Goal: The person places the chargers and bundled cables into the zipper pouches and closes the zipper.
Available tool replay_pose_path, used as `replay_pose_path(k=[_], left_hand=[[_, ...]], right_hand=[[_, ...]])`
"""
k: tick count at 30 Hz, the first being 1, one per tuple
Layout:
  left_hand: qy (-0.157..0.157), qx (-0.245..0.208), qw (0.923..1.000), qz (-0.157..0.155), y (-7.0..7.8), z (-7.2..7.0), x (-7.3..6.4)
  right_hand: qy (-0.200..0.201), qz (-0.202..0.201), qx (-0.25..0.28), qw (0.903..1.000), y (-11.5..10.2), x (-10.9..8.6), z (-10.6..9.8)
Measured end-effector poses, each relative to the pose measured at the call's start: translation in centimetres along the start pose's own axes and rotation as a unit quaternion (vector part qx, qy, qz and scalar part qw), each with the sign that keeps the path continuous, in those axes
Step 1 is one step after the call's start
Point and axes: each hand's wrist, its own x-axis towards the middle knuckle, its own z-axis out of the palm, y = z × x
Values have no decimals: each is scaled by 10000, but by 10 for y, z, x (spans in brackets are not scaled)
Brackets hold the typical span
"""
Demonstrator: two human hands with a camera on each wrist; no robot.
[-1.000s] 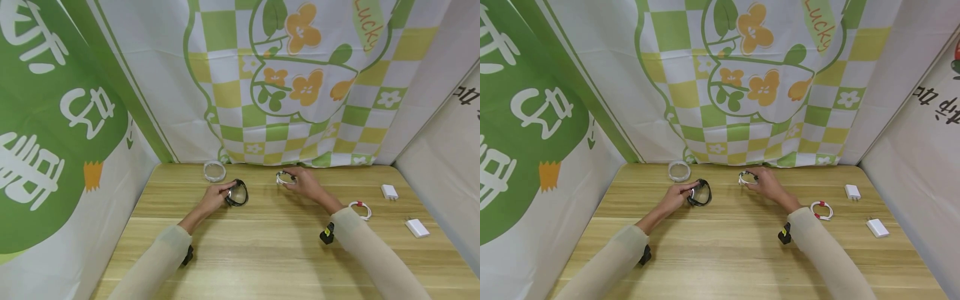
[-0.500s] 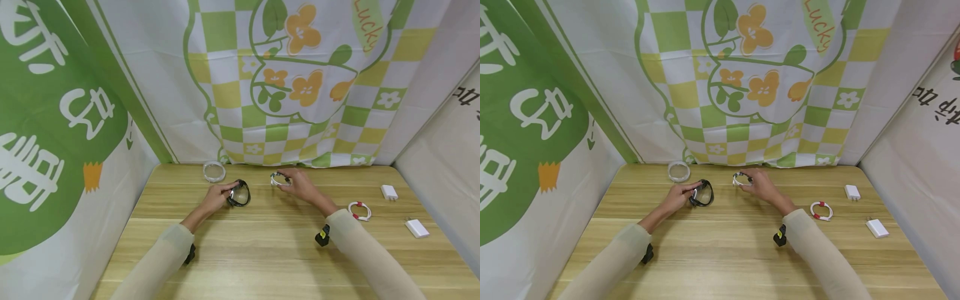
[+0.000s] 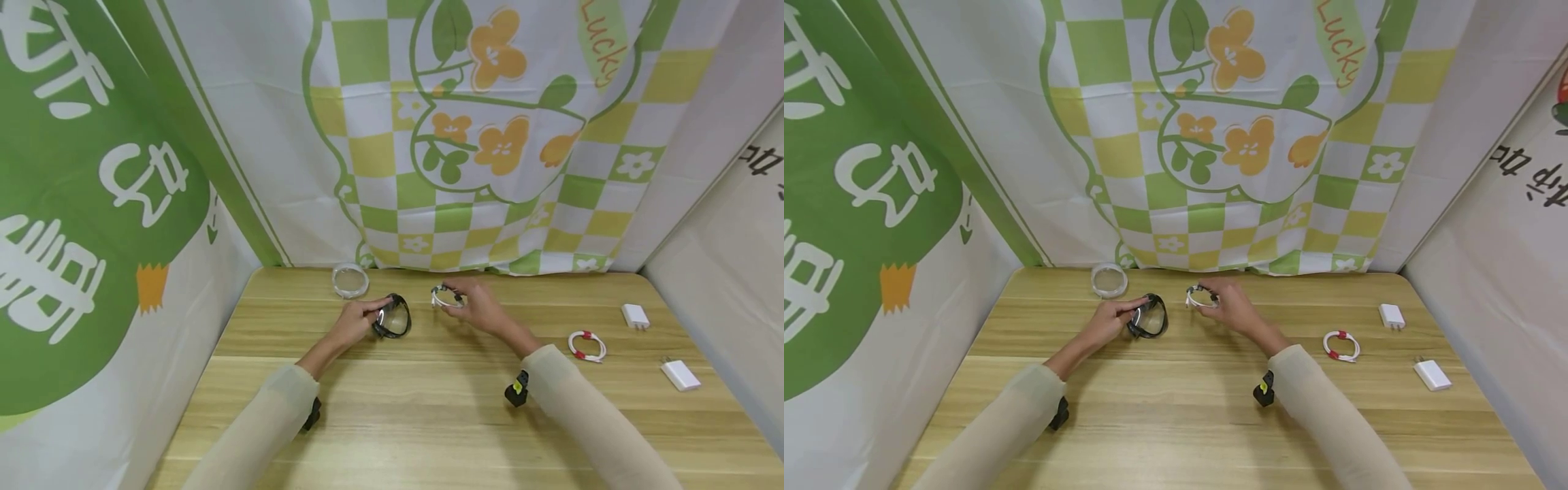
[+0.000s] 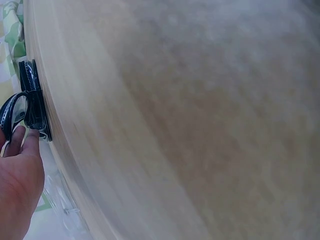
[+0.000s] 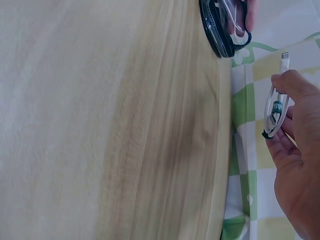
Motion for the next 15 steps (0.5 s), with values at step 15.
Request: replay_pose_path(k=[15], left_hand=[[-14,13,9999,100,-1,6,6]], right_hand=[[101,-95,377,9992,-4,4,20]])
